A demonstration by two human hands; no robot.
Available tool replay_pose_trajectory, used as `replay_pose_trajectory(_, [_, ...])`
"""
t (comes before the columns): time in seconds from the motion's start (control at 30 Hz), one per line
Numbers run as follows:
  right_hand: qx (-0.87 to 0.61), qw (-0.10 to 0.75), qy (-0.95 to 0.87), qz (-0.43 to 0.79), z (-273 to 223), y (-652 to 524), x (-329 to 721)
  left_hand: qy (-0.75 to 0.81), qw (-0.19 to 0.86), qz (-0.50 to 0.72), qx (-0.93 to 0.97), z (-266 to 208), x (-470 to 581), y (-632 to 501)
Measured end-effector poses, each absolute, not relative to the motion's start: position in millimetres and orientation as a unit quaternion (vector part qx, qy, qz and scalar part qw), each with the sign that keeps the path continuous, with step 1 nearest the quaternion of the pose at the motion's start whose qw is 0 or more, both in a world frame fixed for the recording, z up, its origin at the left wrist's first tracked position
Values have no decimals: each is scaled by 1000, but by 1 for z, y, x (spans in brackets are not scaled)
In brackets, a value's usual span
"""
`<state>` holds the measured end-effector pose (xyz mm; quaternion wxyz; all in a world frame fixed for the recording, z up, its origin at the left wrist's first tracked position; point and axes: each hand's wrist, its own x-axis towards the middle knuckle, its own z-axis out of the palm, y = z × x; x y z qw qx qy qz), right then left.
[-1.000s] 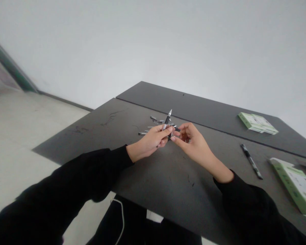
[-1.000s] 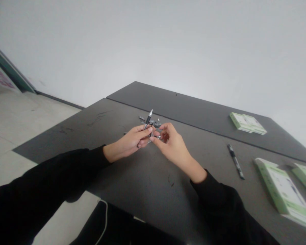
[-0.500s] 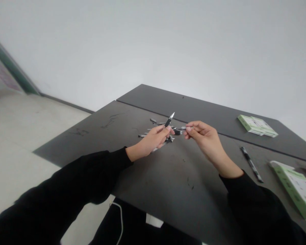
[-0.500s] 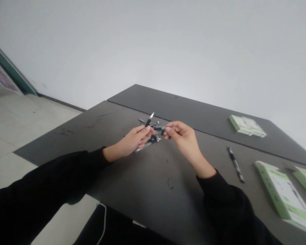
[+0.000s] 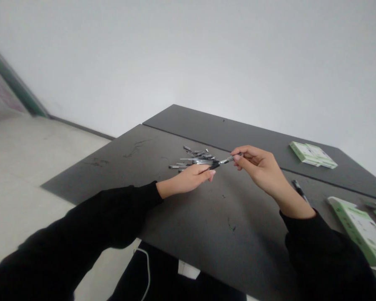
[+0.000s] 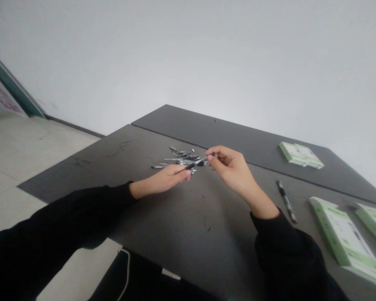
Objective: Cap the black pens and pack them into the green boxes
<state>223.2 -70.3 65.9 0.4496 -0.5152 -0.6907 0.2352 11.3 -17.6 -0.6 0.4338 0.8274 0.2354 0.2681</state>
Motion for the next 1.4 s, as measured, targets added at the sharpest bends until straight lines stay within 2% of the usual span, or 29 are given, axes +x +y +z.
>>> replay_pose_trajectory(0.23, [-507, 408, -708, 276, 58, -70, 218, 255, 399, 258, 842, -5, 11, -16])
replay_pose_trajectory(0.4, [-482, 422, -697, 320, 49, -68, 214, 239, 368, 263, 859, -13, 12, -14])
replay_pose_trajectory(0.7, [-464, 435, -674, 376, 56, -72, 215, 209, 373, 276, 861, 0, 8, -21])
replay_pose_trajectory(0.87, [-456, 432, -672, 391, 55, -78, 200, 186, 414, 307, 837, 13, 20, -26])
replay_pose_trajectory(1.0, [-474, 438, -702, 300, 63, -89, 209, 194, 435, 286, 832, 22, 37, -29])
replay_pose_trajectory(1.13, [-603, 483, -618, 145, 77, -100, 290, 196, 435, 278, 834, 33, 44, -8])
replay_pose_trajectory(1.17, [-661, 453, -589, 104, 78, -103, 320, 215, 421, 289, 832, 36, 44, 5])
replay_pose_trajectory(1.23, [-765, 335, -545, 71, 76, -109, 378, 251, 396, 326, 821, 42, 40, 38])
replay_pose_trajectory(1.33, [-819, 261, -506, 70, 57, -117, 441, 377, 454, 436, 679, 42, 26, 95])
replay_pose_trajectory(1.4, [-834, 227, -499, 66, 37, -120, 461, 405, 442, 476, 643, 35, 13, 125])
